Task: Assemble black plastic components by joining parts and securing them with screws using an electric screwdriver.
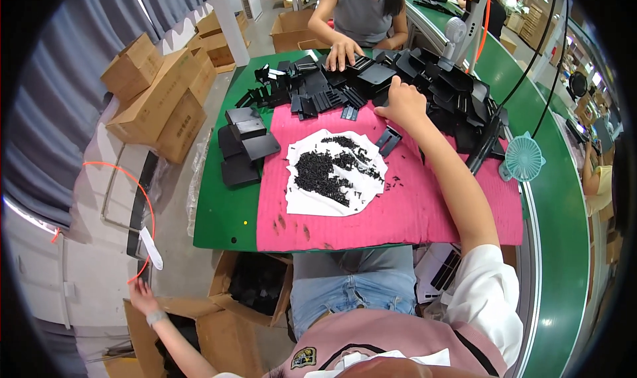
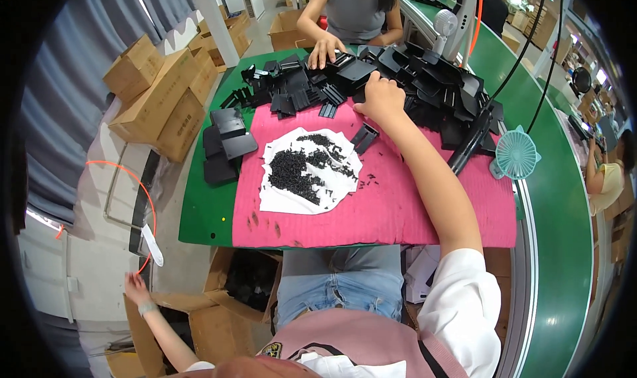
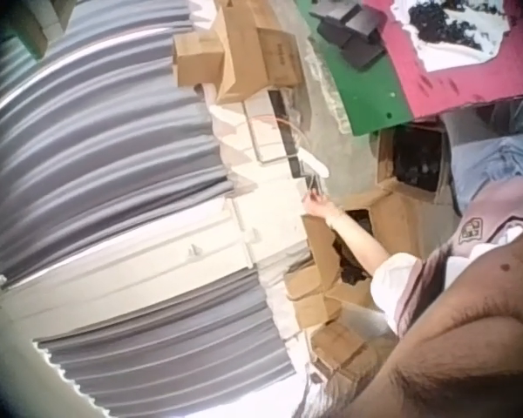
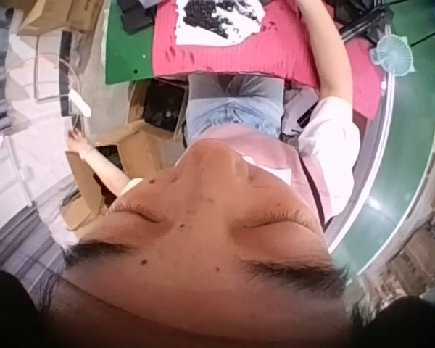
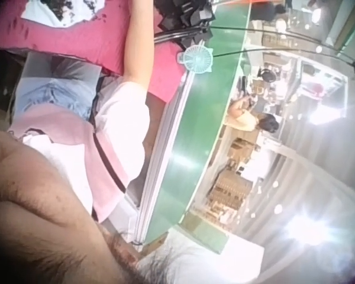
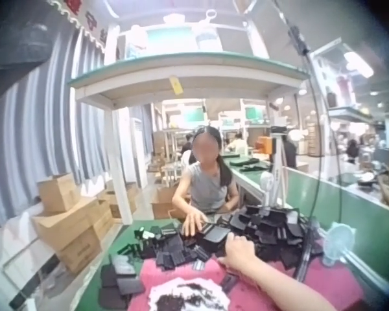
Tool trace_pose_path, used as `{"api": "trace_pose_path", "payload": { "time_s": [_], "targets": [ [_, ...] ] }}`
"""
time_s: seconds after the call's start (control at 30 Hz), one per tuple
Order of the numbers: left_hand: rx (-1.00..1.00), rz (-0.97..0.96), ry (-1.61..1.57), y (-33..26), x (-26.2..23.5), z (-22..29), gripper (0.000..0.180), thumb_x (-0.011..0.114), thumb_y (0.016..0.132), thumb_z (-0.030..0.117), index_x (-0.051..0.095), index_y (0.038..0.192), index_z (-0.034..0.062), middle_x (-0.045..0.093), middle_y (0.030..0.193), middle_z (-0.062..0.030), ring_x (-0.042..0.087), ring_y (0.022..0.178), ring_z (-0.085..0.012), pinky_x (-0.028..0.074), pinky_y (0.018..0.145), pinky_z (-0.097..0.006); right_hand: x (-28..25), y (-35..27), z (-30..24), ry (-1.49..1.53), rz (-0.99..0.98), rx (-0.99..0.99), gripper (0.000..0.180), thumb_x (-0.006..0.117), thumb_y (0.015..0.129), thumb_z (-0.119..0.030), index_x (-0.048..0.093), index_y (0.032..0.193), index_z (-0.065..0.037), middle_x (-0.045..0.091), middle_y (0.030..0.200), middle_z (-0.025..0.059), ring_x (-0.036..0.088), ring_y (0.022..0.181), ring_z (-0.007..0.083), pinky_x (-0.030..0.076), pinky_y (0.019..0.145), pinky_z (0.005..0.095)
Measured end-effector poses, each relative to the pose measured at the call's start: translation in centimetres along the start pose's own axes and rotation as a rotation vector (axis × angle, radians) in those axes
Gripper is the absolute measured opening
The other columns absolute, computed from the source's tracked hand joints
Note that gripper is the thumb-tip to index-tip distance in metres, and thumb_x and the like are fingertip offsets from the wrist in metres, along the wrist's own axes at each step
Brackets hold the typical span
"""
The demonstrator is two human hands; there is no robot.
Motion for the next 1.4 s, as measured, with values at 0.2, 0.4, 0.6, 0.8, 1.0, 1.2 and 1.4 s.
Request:
{"api": "trace_pose_path", "payload": {
  "time_s": [0.2,0.4,0.6,0.8,1.0,1.2,1.4],
  "targets": [
    [0.112,-0.443,-0.005,-13.0,26.7,-0.6,0.022,0.059,0.084,0.006,0.058,0.106,0.0006,0.06,0.091,-0.0047,0.056,0.077,-0.0132,0.045,0.069,-0.027,-1.9,-0.4,0.4,-0.004,0.152,-0.054,0.062,0.078,0.053,-0.04,0.055,0.09,0.004,0.066,0.078,0.016,0.067,0.075,0.0331,0.055,0.066,0.0399],
    [-0.055,-0.924,-0.023,-28.9,41.4,-2.8,0.014,0.059,0.083,0.0,0.06,0.097,-0.001,0.06,0.086,-0.0067,0.059,0.071,-0.0131,0.05,0.069,-0.026,-8.9,-4.5,3.4,0.002,-0.045,0.063,0.06,0.069,0.055,-0.04,0.059,0.098,0.001,0.067,0.082,0.0174,0.066,0.077,0.0338,0.053,0.07,0.0379],
    [-0.355,-1.57,0.19,-42.0,47.4,-5.3,0.039,0.053,0.094,0.034,0.049,0.117,0.0031,0.062,0.103,-0.0116,0.064,0.09,-0.0181,0.051,0.07,-0.027,-12.6,-10.2,2.3,0.659,0.05,-0.054,0.059,0.069,0.06,-0.038,0.055,0.103,0.0,0.066,0.081,0.017,0.066,0.073,0.0324,0.053,0.069,0.0379],
    [-0.168,-1.466,0.092,-41.2,48.9,-6.6,0.038,0.059,0.092,0.028,0.049,0.119,0.0027,0.06,0.105,-0.0062,0.06,0.088,-0.0117,0.05,0.073,-0.026,-9.8,-11.1,-6.4,0.605,0.094,-0.557,0.054,0.069,0.073,-0.042,0.052,0.11,-0.007,0.065,0.079,0.0151,0.065,0.071,0.0339,0.051,0.065,0.0423],
    [-0.455,-1.373,-0.052,-36.7,48.6,-7.1,0.028,0.055,0.092,0.014,0.053,0.118,0.0014,0.061,0.111,-0.0073,0.06,0.097,-0.0153,0.049,0.084,-0.03,-3.5,-2.5,-6.2,0.168,0.136,-0.756,0.037,0.061,0.073,-0.005,0.061,0.11,-0.012,0.057,0.089,0.0086,0.062,0.081,0.0259,0.051,0.066,0.0347],
    [-0.525,-1.452,-0.136,-37.0,48.3,-7.1,0.029,0.053,0.093,0.016,0.055,0.117,-0.0007,0.062,0.108,-0.007,0.06,0.097,-0.0144,0.046,0.085,-0.027,-0.4,0.0,-7.3,0.086,0.015,-0.936,0.03,0.063,0.068,-0.002,0.069,0.097,-0.01,0.052,0.092,0.0064,0.057,0.093,0.0234,0.051,0.071,0.0349],
    [-0.759,-1.39,-0.277,-37.5,47.9,-7.7,0.03,0.048,0.095,0.018,0.054,0.118,-0.0006,0.062,0.11,-0.0094,0.06,0.099,-0.0174,0.048,0.087,-0.03,0.2,0.2,-4.3,0.577,0.0,-0.768,0.022,0.064,0.076,-0.003,0.067,0.098,-0.002,0.055,0.102,0.0097,0.056,0.093,0.0251,0.047,0.08,0.0321]
  ]
}}
Point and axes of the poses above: each hand's wrist, its own y-axis towards the middle knuckle, its own x-axis out of the palm, z = x × y, the point moved 5 cm from there along y, towards the middle knuckle
